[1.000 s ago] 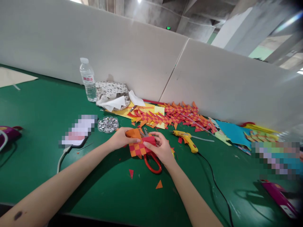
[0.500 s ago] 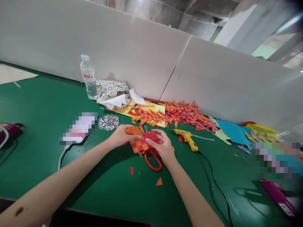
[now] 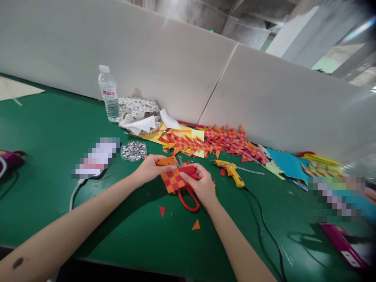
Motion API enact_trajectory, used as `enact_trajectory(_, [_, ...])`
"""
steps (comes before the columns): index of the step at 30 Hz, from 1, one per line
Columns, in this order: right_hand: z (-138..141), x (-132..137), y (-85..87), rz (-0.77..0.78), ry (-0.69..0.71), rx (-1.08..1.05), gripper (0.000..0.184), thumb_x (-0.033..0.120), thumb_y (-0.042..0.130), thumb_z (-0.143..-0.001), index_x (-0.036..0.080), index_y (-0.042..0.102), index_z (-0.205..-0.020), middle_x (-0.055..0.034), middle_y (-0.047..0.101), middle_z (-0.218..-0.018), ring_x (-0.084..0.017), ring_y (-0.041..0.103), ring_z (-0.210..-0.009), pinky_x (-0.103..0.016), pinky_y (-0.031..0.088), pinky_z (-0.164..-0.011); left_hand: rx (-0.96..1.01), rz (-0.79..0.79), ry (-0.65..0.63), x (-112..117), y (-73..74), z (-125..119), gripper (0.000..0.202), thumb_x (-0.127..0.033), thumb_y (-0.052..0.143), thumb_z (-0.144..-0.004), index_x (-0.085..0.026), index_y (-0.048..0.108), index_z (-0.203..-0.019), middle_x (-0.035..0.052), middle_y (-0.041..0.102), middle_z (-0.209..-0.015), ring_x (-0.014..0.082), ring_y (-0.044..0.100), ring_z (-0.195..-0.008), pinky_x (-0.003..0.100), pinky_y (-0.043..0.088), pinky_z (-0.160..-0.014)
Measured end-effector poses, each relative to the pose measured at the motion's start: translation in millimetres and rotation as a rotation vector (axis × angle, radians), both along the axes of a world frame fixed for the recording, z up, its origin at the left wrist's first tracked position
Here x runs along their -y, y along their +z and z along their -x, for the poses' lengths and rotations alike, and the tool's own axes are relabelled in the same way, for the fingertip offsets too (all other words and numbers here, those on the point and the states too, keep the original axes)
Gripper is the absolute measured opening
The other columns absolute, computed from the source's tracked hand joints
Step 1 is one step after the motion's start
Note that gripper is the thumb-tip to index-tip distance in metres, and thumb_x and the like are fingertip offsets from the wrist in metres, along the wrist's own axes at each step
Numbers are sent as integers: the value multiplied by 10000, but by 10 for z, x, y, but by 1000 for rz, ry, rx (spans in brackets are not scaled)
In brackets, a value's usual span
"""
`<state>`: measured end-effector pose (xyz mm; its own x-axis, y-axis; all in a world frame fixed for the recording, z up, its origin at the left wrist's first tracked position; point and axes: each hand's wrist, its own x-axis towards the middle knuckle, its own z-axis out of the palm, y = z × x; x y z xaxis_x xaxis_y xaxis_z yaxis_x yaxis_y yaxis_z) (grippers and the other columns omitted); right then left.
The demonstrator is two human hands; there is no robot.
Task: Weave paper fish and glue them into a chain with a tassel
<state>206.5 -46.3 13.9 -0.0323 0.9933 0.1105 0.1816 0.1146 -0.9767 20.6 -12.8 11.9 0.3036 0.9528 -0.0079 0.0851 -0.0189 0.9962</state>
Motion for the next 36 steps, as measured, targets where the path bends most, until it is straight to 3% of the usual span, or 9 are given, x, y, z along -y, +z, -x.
enact_trajectory(14, [25,-8,-34,-31,-15,-88,276,335,715,-661,197,569,-850,-22,667,-806,-180,643,-726,-304,531,-669,111,109,56,1,14,19,354,-431,753,-576,-145,663,-764,19,681,-733,133,612,-630,218,476,-569])
enact_trajectory(19, [-4,-44,-62,-42,-119,-215,280,305,740,-635,193,572,-828,-14,674,-800,-172,645,-724,-305,531,-684,248,116,119,-31,46,41,533,-403,766,-572,-170,624,-1030,64,689,-970,183,643,-839,266,516,-705])
enact_trajectory(22, [1,-61,-72,-47,-179,-312,282,294,747,-624,193,578,-826,-15,683,-826,-174,648,-747,-322,530,-720,249,164,6,-23,52,24,596,-364,776,-569,-169,590,-1101,84,671,-1038,193,635,-898,277,512,-741])
enact_trajectory(26, [27,-55,-90,-18,-167,-378,287,287,747,-624,197,572,-833,-10,685,-826,-175,648,-754,-333,529,-732,150,206,-169,2,18,-12,516,-359,766,-586,-160,628,-1042,66,703,-880,157,645,-748,253,504,-673])
enact_trajectory(31, [56,1,-69,51,-117,-354,326,294,761,-602,211,563,-847,1,663,-801,-174,643,-698,-309,538,-652,137,222,55,-43,-6,10,548,-313,800,-524,-158,617,-1017,-12,666,-668,97,581,-580,204,458,-564])
enact_trajectory(36, [69,28,-36,155,-13,-327,395,303,781,-569,217,569,-892,-1,654,-763,-174,634,-624,-304,531,-582,147,163,69,-70,-5,39,379,-309,801,-512,-145,643,-815,-3,666,-701,97,577,-608,192,440,-561])
